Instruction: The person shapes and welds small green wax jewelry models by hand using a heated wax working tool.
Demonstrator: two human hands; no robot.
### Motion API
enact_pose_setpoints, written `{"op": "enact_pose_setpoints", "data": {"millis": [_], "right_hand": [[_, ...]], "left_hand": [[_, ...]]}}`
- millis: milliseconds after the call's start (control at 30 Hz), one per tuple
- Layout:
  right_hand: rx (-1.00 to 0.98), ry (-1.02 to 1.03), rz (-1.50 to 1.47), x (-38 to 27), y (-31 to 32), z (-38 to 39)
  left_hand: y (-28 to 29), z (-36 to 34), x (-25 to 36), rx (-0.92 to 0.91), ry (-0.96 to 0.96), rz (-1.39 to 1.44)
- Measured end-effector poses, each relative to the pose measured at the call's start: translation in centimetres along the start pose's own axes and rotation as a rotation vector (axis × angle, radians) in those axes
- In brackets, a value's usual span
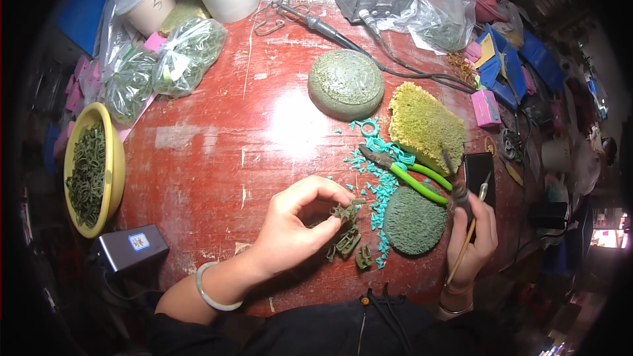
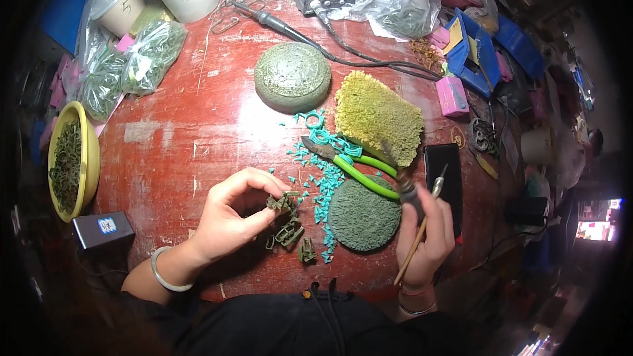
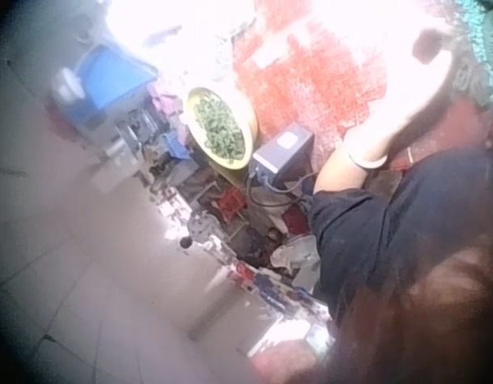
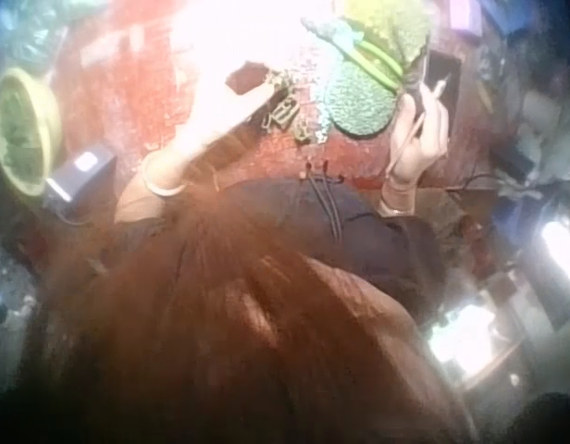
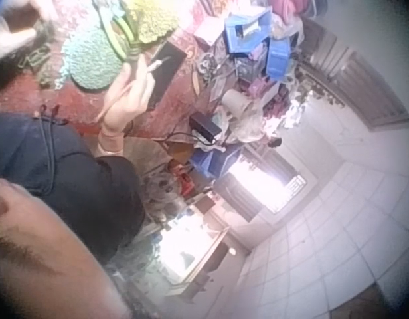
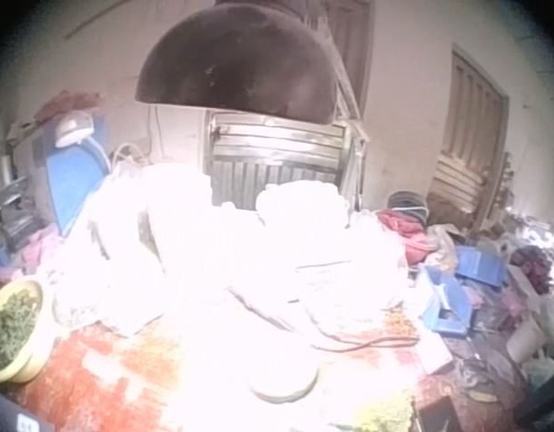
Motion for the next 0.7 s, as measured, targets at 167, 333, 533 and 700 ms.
{"op": "enact_pose_setpoints", "data": {"millis": [167,333,533,700], "right_hand": [[-0.207,0.274,-0.319,-1.8,-0.6,1.5],[-0.304,0.332,-0.334,-2.4,-0.9,1.3],[-0.299,0.361,-0.298,-2.4,-1.0,1.4],[-0.303,0.368,-0.284,-2.6,-0.8,1.4]], "left_hand": [[0.3,0.1,-0.5,0.021,0.014,0.013],[0.3,0.1,-0.3,0.02,-0.007,-0.008],[0.2,0.0,-0.4,0.002,-0.021,-0.013],[0.1,-0.1,-0.3,0.005,-0.02,0.004]]}}
Point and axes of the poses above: each hand's wrist, its own z-axis away from the middle knuckle, its own y-axis out of the back of the hand, x = y × z, the point moved 3 cm from there along -z, towards the middle knuckle, and after that the axes turned 6 degrees about z, right-handed, at the moved point
